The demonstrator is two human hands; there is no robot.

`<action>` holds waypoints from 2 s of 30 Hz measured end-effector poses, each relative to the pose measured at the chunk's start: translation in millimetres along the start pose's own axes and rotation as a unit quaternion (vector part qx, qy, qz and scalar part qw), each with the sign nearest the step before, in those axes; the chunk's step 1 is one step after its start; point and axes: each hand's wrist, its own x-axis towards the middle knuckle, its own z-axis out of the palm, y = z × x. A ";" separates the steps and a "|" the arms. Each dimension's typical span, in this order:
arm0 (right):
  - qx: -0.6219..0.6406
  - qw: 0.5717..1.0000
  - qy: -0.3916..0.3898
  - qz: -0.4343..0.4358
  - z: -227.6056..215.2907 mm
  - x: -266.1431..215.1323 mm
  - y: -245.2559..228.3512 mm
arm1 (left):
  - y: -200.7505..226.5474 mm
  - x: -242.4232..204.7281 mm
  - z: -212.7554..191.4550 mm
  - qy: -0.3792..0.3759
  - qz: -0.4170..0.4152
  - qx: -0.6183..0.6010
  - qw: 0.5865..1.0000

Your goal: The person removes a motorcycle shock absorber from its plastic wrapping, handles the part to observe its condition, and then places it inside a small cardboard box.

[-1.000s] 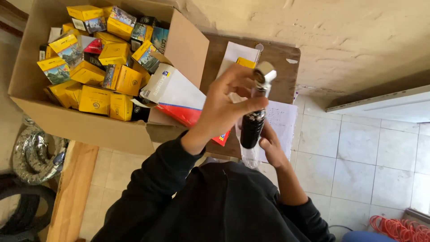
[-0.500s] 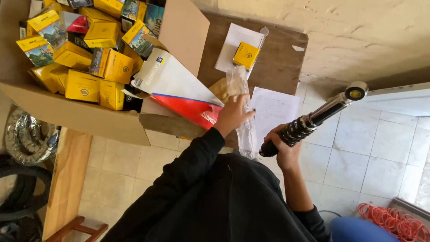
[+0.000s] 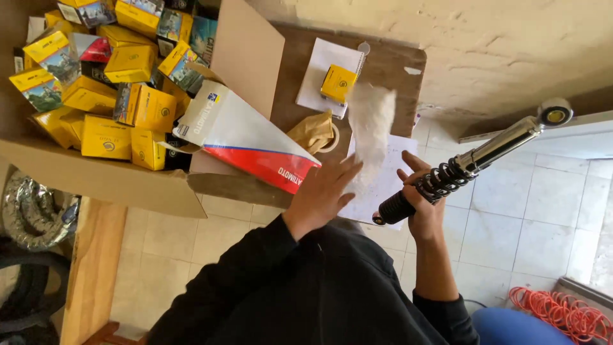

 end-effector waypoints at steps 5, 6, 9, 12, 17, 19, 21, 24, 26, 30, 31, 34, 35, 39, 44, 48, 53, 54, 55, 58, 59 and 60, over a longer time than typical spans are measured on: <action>-0.010 0.999 -0.015 -0.028 14.4 15.3 -7.6 | 17.7 -27.1 -42.9 -0.026 0.054 -0.013 0.998; 0.015 0.999 -0.029 -0.040 5.4 12.6 18.8 | 15.7 -34.7 -39.5 -0.025 0.058 -0.032 0.997; 0.039 0.994 -0.076 -0.064 22.4 11.8 11.2 | -3.9 -46.9 -4.8 0.054 0.024 -0.088 0.994; 0.007 0.993 -0.089 -0.082 31.0 5.7 23.4 | -11.4 -48.5 -26.8 0.089 -0.046 -0.217 0.971; -0.001 0.992 -0.091 -0.084 42.8 -7.6 39.2 | -12.5 -42.5 -76.2 0.057 -0.190 -0.362 0.911; -0.006 0.992 -0.092 -0.089 46.8 -8.9 35.6 | -8.9 -32.1 -101.8 0.046 -0.191 -0.329 0.923; 0.001 0.990 -0.106 -0.093 47.3 -9.6 32.8 | -6.8 -21.6 -117.1 0.024 -0.162 -0.287 0.944; -0.038 0.988 -0.063 -0.138 37.5 -2.2 -0.7 | -13.8 -10.4 -127.5 -0.010 -0.091 -0.078 0.993; -0.086 0.982 -0.060 -0.157 14.0 6.1 -37.9 | -1.9 -5.7 -133.5 -0.025 -0.077 -0.053 0.995; -0.052 0.974 -0.071 -0.211 25.4 9.0 -135.5 | 6.6 7.0 -112.4 -0.056 -0.060 -0.018 0.996; -0.055 0.974 -0.067 -0.211 31.1 8.8 -142.4 | 8.5 9.9 -111.6 -0.057 -0.056 -0.020 0.997; 0.034 0.973 -0.090 -0.212 45.4 4.3 -156.3 | 18.5 20.7 -116.3 -0.028 -0.043 -0.081 0.995; 0.016 0.977 -0.074 -0.198 50.6 0.5 -155.5 | 23.0 24.1 -124.3 -0.089 -0.082 -0.139 0.983; -0.100 0.974 -0.008 -0.204 48.1 2.0 -131.3 | 27.1 25.0 -143.6 -0.117 -0.141 -0.374 0.909; -0.090 0.979 0.025 -0.182 57.5 -4.2 -103.0 | 22.9 13.4 -108.3 -0.101 -0.169 -0.430 0.881; -0.155 0.969 0.028 -0.189 55.5 -6.2 -98.3 | 28.5 8.2 -88.7 -0.086 -0.180 -0.492 0.847; -0.240 0.949 0.015 -0.204 70.7 -3.7 -118.2 | 29.9 12.9 -60.5 0.003 -0.173 -0.639 0.750; -0.235 0.950 0.014 -0.205 70.0 -1.7 -105.5 | 29.4 15.7 -61.5 0.028 -0.170 -0.662 0.729; -0.236 0.950 0.016 -0.206 65.9 0.8 -90.2 | 34.0 16.1 -60.9 0.027 -0.169 -0.662 0.730; -0.179 0.963 -0.033 -0.197 59.2 5.5 -61.3 | 43.7 13.9 -51.2 0.013 -0.172 -0.718 0.674; -0.184 0.965 -0.043 -0.180 61.6 6.1 -62.7 | 42.5 12.7 -43.6 0.026 -0.183 -0.714 0.675; -0.189 0.967 -0.051 -0.162 63.8 6.2 -63.8 | 41.2 11.5 -35.7 0.038 -0.193 -0.710 0.676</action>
